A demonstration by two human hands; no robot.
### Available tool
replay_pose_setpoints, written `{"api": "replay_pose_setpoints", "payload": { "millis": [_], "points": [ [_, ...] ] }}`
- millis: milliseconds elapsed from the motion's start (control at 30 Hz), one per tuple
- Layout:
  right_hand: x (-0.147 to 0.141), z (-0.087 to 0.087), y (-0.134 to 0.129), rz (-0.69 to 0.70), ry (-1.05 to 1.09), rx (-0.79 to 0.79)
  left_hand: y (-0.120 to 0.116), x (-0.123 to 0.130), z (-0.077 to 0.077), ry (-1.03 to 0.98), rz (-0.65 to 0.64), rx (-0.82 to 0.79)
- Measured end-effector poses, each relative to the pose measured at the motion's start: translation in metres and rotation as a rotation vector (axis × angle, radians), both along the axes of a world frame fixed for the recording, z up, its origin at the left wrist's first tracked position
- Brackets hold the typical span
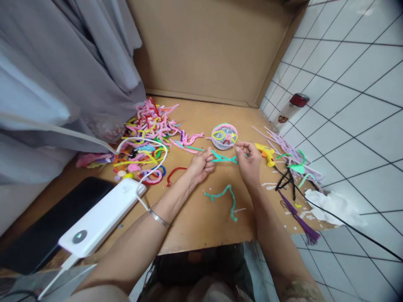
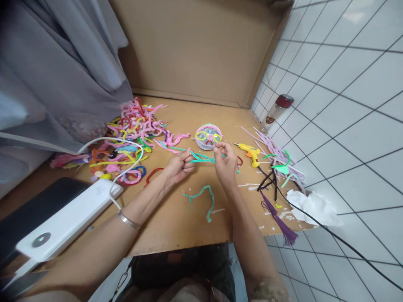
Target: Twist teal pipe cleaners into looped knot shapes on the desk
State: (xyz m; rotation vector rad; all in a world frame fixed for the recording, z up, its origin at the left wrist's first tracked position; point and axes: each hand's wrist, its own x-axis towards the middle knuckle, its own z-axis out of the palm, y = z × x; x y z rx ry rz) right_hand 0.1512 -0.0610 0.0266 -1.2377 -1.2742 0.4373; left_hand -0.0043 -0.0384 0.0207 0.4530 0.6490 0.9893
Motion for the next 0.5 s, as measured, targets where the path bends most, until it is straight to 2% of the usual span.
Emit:
{"api": "replay_pose_setpoints", "payload": {
  "millis": [100,167,333,433,500],
  "points": [
    [0.005,-0.003,0.004,0.020,0.094,-0.031,0.001,-0.005,0.001,-0.146,0.015,-0.111],
    [0.009,-0.001,0.004,0.036,0.059,-0.034,0.002,-0.009,0.001,-0.193,0.017,-0.138],
    [0.010,0.005,-0.003,0.192,-0.319,0.023,-0.001,-0.009,-0.001,-0.080,-0.041,-0.014],
    [0.006,-0.001,-0.002,0.283,-0.466,0.009,-0.003,-0.006,-0.004,-0.029,-0.027,0.057],
    [0.003,-0.007,-0.001,0.273,-0.532,0.013,-0.004,-0.004,-0.004,-0.024,-0.016,0.075]
  ]
}}
